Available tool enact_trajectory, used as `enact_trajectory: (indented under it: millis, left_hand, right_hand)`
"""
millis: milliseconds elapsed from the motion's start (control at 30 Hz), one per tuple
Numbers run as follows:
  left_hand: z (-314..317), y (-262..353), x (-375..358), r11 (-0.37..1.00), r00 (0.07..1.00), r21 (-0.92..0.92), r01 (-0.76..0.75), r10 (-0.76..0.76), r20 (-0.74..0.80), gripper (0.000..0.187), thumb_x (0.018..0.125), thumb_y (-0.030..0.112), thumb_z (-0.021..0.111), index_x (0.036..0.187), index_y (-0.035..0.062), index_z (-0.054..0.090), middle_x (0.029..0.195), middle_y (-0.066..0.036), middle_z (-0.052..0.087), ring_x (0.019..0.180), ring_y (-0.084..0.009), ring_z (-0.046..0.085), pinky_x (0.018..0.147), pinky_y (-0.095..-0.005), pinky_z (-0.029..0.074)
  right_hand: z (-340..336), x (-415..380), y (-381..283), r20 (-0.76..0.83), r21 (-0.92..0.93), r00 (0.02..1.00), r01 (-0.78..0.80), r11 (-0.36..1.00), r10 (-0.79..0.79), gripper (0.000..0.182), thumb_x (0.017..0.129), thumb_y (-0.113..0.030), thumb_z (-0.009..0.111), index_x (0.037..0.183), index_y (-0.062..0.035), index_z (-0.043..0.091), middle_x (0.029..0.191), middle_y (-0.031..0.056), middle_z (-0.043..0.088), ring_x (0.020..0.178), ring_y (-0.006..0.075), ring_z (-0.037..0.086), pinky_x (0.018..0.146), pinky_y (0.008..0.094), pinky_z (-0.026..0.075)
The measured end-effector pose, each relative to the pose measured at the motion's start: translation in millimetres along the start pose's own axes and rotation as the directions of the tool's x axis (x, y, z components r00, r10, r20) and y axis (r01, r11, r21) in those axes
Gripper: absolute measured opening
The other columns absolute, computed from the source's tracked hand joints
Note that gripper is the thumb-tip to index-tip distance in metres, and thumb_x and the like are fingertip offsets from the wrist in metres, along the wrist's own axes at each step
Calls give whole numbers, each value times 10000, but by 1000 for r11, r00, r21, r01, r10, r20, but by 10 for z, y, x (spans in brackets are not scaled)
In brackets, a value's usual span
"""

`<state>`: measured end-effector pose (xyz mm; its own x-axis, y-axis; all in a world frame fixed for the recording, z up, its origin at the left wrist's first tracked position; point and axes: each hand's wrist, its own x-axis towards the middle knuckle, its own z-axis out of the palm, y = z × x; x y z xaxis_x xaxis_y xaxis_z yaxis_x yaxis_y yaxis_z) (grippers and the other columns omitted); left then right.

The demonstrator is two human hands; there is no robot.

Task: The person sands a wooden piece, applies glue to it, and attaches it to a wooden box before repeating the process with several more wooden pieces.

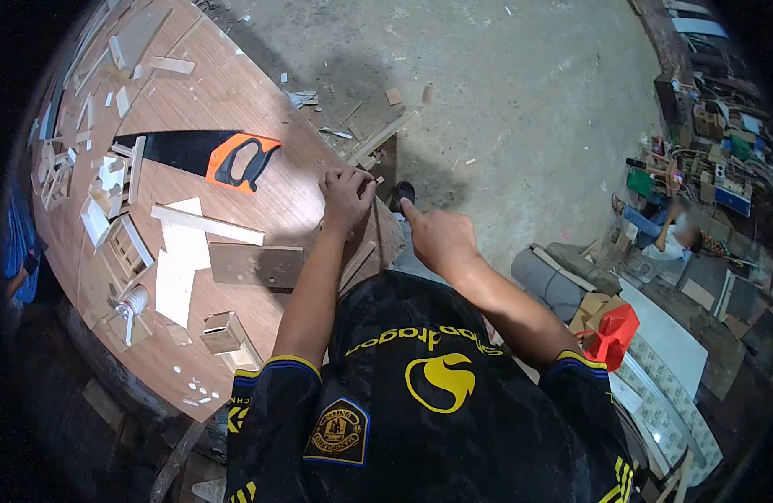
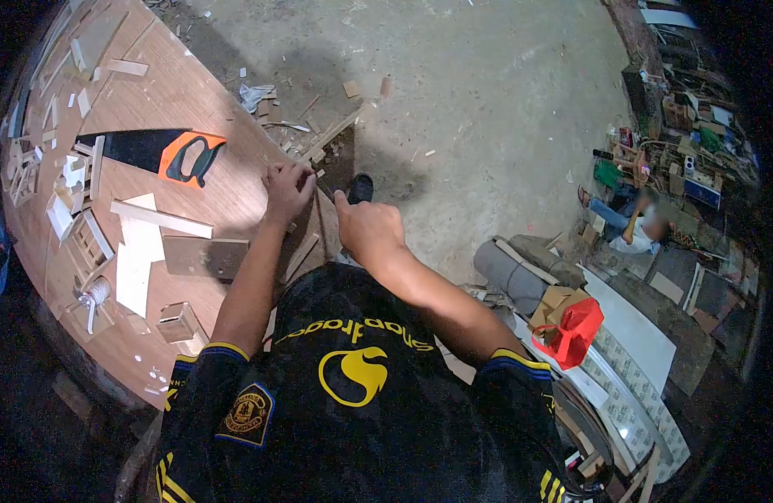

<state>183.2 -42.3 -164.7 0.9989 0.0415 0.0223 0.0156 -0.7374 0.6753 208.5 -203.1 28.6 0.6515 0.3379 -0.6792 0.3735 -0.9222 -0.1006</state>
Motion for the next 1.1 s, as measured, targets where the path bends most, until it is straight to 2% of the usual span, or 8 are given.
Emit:
enact_trajectory:
  millis: [100,233,333,533,667,733,833,1100]
  left_hand:
    - [-6,42,2,1000,1000,-23,14,-14,14,162,827,283,674,960,191,671,989,-7,641,1051,-272,476,933,-451,305]
    - [-8,42,8,999,999,0,33,-33,-24,128,818,266,676,908,177,696,969,14,645,1020,-252,486,971,-445,297]
    - [18,49,-21,999,999,-5,38,-38,-35,128,821,267,675,914,181,691,974,9,644,1025,-254,486,974,-447,296]
    - [36,6,-14,999,999,22,33,-33,-28,118,827,273,673,911,191,683,978,6,638,1032,-261,481,969,-449,294]
    - [85,-38,-25,1000,1000,-26,14,-15,-25,128,839,277,668,924,181,673,984,0,635,1029,-265,475,952,-457,298]
    - [92,-22,-28,1000,1000,-6,19,-19,-18,132,842,279,666,920,173,667,985,-4,633,1028,-267,474,943,-459,303]
    - [71,-12,-33,999,999,18,44,-44,5,136,849,280,661,909,158,654,981,-15,630,1033,-274,474,929,-463,309]
    - [46,17,-29,996,998,72,52,-55,41,156,861,277,642,904,127,637,973,-44,627,1033,-292,483,924,-474,312]
  right_hand:
    - [166,114,-37,-16,9,1000,-25,1000,25,480,913,-138,432,1387,-149,506,824,137,723,743,310,714,642,415,556]
    - [53,94,-87,-24,16,1000,-10,1000,10,467,920,-147,429,1380,-132,511,830,131,725,744,301,717,642,415,557]
    - [-3,40,-125,48,9,998,-39,999,38,496,894,-117,450,1387,-135,498,836,145,709,765,325,699,653,449,541]
    - [57,107,-94,-55,14,999,-1,1000,2,473,891,-118,454,1359,-114,529,776,153,702,699,320,698,577,439,537]
    - [128,119,-128,-85,-30,996,7,1000,-10,456,885,-124,468,1333,-102,553,744,135,701,657,305,695,546,426,532]
    - [193,170,-126,-158,-48,987,16,999,-24,429,882,-138,484,1300,-109,577,712,114,695,617,284,689,524,412,528]
    - [42,104,-115,-115,-80,991,65,995,-74,387,930,-135,453,1285,-54,582,808,98,729,685,262,718,527,389,545]
    - [35,194,-112,-85,-58,995,46,997,-50,344,946,-140,434,1233,-69,610,829,109,729,707,262,720,540,394,546]
